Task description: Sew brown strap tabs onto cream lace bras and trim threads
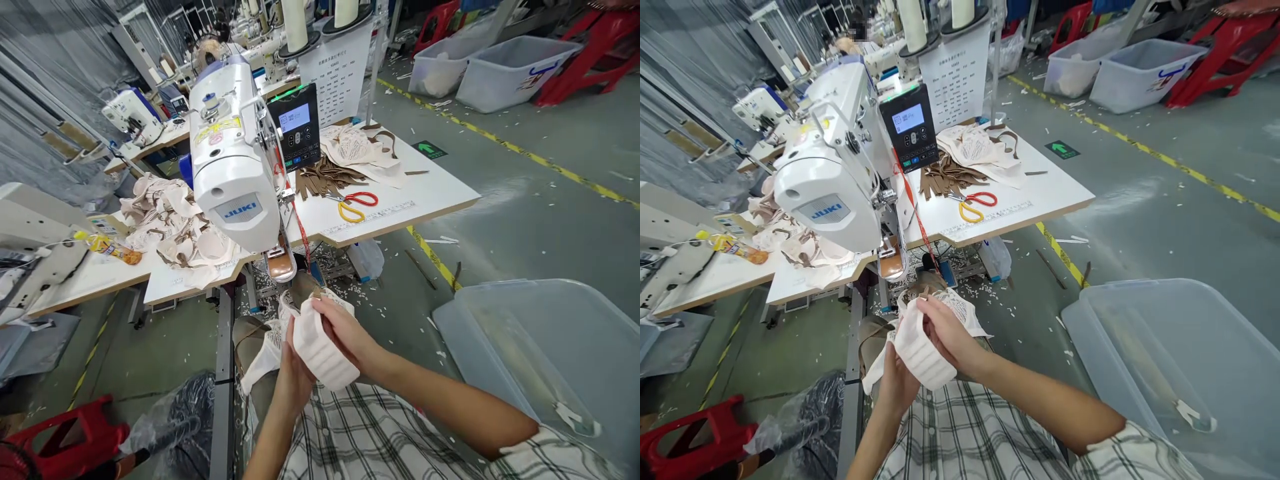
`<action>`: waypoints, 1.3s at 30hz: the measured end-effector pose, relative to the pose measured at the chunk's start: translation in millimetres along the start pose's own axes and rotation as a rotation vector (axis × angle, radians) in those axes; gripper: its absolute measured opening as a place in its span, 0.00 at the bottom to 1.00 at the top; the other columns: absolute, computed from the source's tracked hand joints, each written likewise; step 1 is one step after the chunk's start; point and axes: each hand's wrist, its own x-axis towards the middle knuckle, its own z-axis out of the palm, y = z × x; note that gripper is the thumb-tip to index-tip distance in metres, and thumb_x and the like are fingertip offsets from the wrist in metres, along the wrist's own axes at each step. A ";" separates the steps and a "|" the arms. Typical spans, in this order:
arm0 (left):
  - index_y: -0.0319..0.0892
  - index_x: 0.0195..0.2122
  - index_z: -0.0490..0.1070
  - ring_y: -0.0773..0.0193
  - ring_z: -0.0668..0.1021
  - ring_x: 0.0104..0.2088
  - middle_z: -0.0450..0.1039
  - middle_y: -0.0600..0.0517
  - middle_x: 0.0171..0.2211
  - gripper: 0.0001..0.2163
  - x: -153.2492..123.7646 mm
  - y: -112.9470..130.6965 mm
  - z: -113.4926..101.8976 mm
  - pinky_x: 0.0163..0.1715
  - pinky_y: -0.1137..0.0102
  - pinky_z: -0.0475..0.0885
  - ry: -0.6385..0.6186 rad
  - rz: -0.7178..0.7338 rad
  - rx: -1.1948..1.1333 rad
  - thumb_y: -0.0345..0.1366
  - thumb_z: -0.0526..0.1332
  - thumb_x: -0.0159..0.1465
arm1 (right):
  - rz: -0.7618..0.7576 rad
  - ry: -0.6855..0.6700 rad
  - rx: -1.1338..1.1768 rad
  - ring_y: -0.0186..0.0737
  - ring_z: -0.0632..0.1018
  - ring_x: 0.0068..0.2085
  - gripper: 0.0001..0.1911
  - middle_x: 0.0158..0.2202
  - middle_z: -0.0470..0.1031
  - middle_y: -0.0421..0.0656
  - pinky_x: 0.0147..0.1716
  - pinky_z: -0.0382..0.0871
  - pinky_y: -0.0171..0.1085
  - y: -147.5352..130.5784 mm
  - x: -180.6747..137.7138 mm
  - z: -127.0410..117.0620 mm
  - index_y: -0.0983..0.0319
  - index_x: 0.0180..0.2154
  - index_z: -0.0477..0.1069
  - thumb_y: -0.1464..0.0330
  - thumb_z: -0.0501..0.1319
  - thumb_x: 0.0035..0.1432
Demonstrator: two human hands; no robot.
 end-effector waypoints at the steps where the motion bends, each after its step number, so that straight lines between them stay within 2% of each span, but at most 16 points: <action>1: 0.60 0.74 0.42 0.46 0.68 0.67 0.58 0.47 0.71 0.43 1.3 -3.6 5.8 0.51 0.57 0.76 0.020 0.043 -0.057 0.70 0.49 0.62 | -0.047 -0.024 -0.033 0.34 0.73 0.31 0.16 0.29 0.72 0.35 0.35 0.69 0.34 1.1 -2.4 5.1 0.59 0.35 0.68 0.57 0.70 0.54; 7: 0.67 0.73 0.30 0.48 0.76 0.60 0.64 0.52 0.68 0.42 -9.2 22.9 14.9 0.54 0.53 0.74 0.094 0.241 -0.078 0.72 0.42 0.61 | -0.153 -0.152 -0.211 0.33 0.72 0.29 0.21 0.29 0.70 0.36 0.30 0.68 0.32 7.5 -14.2 11.4 0.59 0.37 0.66 0.49 0.66 0.58; 10: 0.60 0.74 0.41 0.51 0.83 0.41 0.79 0.48 0.50 0.41 -2.3 46.7 4.9 0.42 0.57 0.78 0.028 0.102 0.081 0.68 0.50 0.63 | -0.142 -0.284 -0.377 0.32 0.71 0.24 0.23 0.27 0.69 0.36 0.23 0.66 0.33 -1.0 -24.4 9.1 0.59 0.38 0.65 0.45 0.59 0.62; 13: 0.50 0.70 0.57 0.58 0.79 0.24 0.79 0.50 0.32 0.37 18.9 64.6 -0.3 0.28 0.62 0.76 -0.076 -0.103 0.140 0.65 0.50 0.66 | -0.164 -0.429 -0.489 0.32 0.73 0.25 0.22 0.30 0.71 0.39 0.23 0.68 0.33 -13.7 -29.9 15.5 0.59 0.39 0.64 0.46 0.56 0.66; 16: 0.43 0.52 0.75 0.62 0.76 0.22 0.76 0.51 0.26 0.28 41.9 77.7 -1.2 0.24 0.67 0.73 -0.176 -0.207 0.250 0.61 0.60 0.63 | -0.164 -0.565 -0.609 0.34 0.74 0.29 0.21 0.32 0.72 0.41 0.29 0.70 0.35 -15.2 -25.1 26.8 0.59 0.39 0.64 0.48 0.52 0.69; 18: 0.42 0.38 0.76 0.62 0.77 0.24 0.75 0.52 0.24 0.19 49.3 86.8 -4.1 0.26 0.69 0.73 -0.171 -0.207 0.318 0.52 0.70 0.57 | -0.255 -0.633 -0.749 0.36 0.73 0.32 0.21 0.31 0.71 0.41 0.33 0.69 0.37 -7.4 -19.8 31.3 0.60 0.36 0.64 0.49 0.53 0.68; 20: 0.43 0.36 0.72 0.61 0.80 0.29 0.79 0.51 0.29 0.16 46.1 95.5 -10.8 0.30 0.68 0.75 -0.064 -0.076 0.290 0.47 0.72 0.56 | -0.340 -0.616 -0.767 0.37 0.72 0.33 0.21 0.32 0.71 0.41 0.35 0.68 0.38 3.6 -16.6 31.4 0.59 0.35 0.64 0.49 0.53 0.68; 24: 0.58 0.53 0.64 0.61 0.82 0.47 0.79 0.54 0.51 0.14 12.5 97.7 -28.7 0.47 0.62 0.77 0.377 0.622 0.238 0.46 0.61 0.68 | -0.354 -0.441 -0.546 0.37 0.72 0.32 0.18 0.32 0.72 0.41 0.34 0.68 0.37 14.3 -16.9 26.6 0.58 0.39 0.65 0.51 0.49 0.71; 25: 0.61 0.57 0.62 0.60 0.82 0.47 0.79 0.54 0.52 0.15 1.7 94.1 -32.9 0.47 0.62 0.77 0.420 0.699 0.290 0.46 0.58 0.70 | -0.384 -0.442 -0.551 0.37 0.73 0.33 0.18 0.33 0.72 0.42 0.35 0.68 0.37 12.3 -17.2 25.8 0.58 0.38 0.65 0.52 0.50 0.71; 27: 0.59 0.64 0.60 0.59 0.83 0.40 0.81 0.51 0.45 0.20 -18.5 85.9 -41.1 0.40 0.63 0.78 0.309 0.568 0.500 0.47 0.56 0.71 | -0.489 -0.521 -0.638 0.38 0.74 0.37 0.18 0.36 0.74 0.44 0.39 0.68 0.38 3.1 -16.4 24.2 0.58 0.36 0.66 0.54 0.50 0.72; 29: 0.49 0.65 0.64 0.59 0.81 0.28 0.82 0.50 0.33 0.23 -34.6 81.6 -49.2 0.30 0.65 0.76 0.105 0.250 0.738 0.48 0.58 0.70 | -0.592 -0.602 -0.767 0.40 0.75 0.40 0.18 0.40 0.76 0.46 0.42 0.69 0.40 -10.7 -13.8 21.6 0.58 0.35 0.67 0.56 0.48 0.72; 31: 0.43 0.58 0.72 0.60 0.77 0.21 0.78 0.51 0.25 0.21 -43.8 84.8 -55.8 0.25 0.66 0.74 0.091 0.099 0.887 0.48 0.59 0.69 | -0.661 -0.638 -0.934 0.40 0.76 0.40 0.16 0.41 0.77 0.46 0.42 0.68 0.39 -25.2 -10.0 17.5 0.58 0.37 0.68 0.59 0.48 0.72; 33: 0.43 0.57 0.73 0.58 0.81 0.30 0.80 0.49 0.32 0.20 -41.8 92.7 -57.8 0.33 0.65 0.76 0.260 0.242 0.964 0.46 0.62 0.67 | -0.652 -0.701 -1.118 0.40 0.76 0.40 0.14 0.41 0.78 0.46 0.41 0.68 0.38 -37.0 -6.4 13.7 0.59 0.41 0.70 0.62 0.48 0.72; 35: 0.47 0.65 0.64 0.51 0.79 0.54 0.77 0.43 0.53 0.31 -25.5 99.1 -54.2 0.52 0.59 0.74 0.298 0.446 1.031 0.43 0.69 0.61 | -0.591 -0.827 -1.271 0.39 0.76 0.40 0.14 0.40 0.78 0.45 0.41 0.68 0.37 -44.9 -4.3 11.7 0.59 0.44 0.71 0.63 0.49 0.72; 37: 0.51 0.71 0.54 0.48 0.68 0.66 0.66 0.42 0.66 0.42 2.2 99.9 -47.5 0.61 0.56 0.67 0.061 0.463 1.060 0.41 0.72 0.57 | -0.528 -0.943 -1.352 0.38 0.76 0.39 0.13 0.40 0.78 0.44 0.40 0.68 0.36 -49.8 -4.0 11.3 0.60 0.44 0.72 0.63 0.50 0.72; 39: 0.47 0.66 0.63 0.51 0.76 0.58 0.74 0.42 0.58 0.32 29.7 96.8 -41.7 0.55 0.60 0.72 -0.245 0.349 1.004 0.40 0.68 0.61 | -0.515 -0.996 -1.395 0.37 0.75 0.37 0.13 0.39 0.77 0.44 0.39 0.67 0.35 -53.2 -4.6 9.9 0.60 0.42 0.72 0.63 0.50 0.72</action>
